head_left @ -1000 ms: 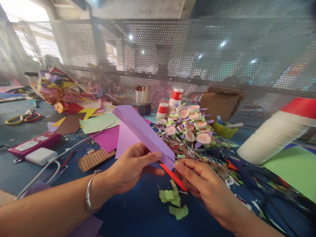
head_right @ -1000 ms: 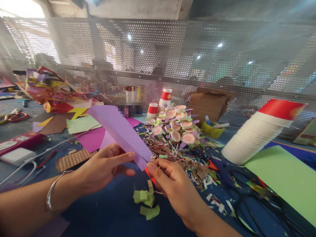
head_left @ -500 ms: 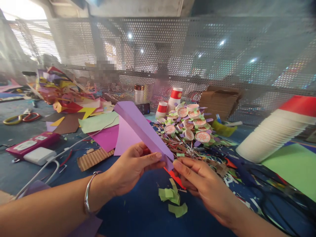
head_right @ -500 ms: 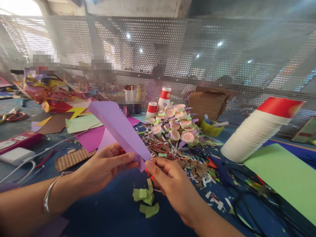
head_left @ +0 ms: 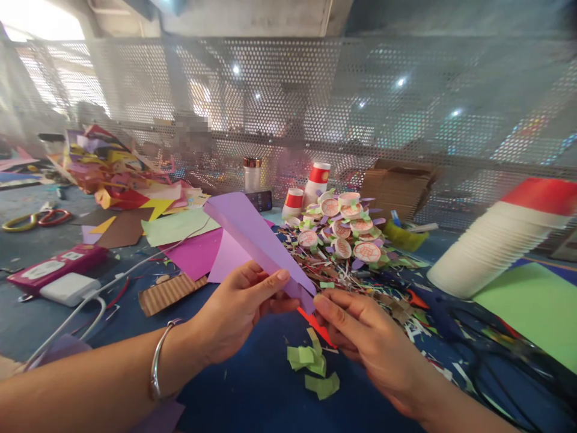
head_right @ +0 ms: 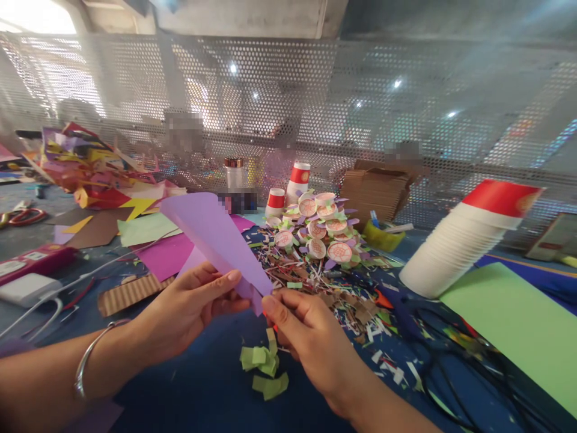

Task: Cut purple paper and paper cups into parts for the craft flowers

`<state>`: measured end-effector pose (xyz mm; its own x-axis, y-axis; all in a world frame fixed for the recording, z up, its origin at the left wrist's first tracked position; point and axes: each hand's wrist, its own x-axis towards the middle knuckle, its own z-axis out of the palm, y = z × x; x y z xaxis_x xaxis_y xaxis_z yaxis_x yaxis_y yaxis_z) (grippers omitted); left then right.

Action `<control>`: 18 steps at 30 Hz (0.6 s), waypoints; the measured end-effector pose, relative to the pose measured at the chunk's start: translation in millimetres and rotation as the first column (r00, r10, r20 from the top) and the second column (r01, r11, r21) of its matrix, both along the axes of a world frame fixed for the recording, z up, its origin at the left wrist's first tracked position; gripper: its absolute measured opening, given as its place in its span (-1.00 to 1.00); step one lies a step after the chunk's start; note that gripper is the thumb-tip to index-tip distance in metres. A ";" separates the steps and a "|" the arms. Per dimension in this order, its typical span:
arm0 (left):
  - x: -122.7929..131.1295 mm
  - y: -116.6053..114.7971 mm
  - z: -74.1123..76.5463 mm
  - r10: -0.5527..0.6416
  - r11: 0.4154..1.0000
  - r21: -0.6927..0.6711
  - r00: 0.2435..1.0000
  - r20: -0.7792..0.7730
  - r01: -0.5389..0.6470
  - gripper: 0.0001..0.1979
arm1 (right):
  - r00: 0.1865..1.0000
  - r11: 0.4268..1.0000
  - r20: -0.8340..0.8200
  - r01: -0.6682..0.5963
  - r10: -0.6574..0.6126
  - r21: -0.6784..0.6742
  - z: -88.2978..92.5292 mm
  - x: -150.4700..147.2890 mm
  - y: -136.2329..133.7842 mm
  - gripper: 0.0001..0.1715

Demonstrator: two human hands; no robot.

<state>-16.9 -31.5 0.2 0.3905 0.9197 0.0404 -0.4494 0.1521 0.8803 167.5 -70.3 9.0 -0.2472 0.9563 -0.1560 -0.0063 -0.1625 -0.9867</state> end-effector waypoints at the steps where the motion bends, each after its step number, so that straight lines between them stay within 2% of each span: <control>1: -0.1 0.2 -0.4 0.002 1.000 0.005 1.000 -0.012 -0.002 -0.84 | 1.000 1.000 0.003 0.007 -0.007 0.010 0.2 -0.5 0.0 -0.52; 5: 0.1 0.6 -0.4 0.020 0.997 0.078 0.996 -0.092 -0.013 -0.81 | 0.999 0.999 0.031 0.007 -0.008 0.032 -1.2 -1.8 0.8 -0.51; 12: 1.1 -0.3 4.3 0.140 0.969 0.237 0.955 -0.263 -0.077 -0.81 | 0.998 1.000 0.057 -0.007 0.005 0.024 -2.6 -2.0 -0.6 -0.51; 18: 1.1 -1.4 3.4 0.089 0.981 0.189 0.968 -0.233 -0.045 -0.81 | 0.998 1.000 0.057 -0.031 0.030 0.002 -4.8 -0.9 0.7 -0.51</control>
<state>-15.8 -32.8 3.6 0.3470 0.9300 0.1211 -0.2258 -0.0425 0.9732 166.6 -69.6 4.2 -0.2670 0.9489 -0.1684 0.0552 -0.1594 -0.9857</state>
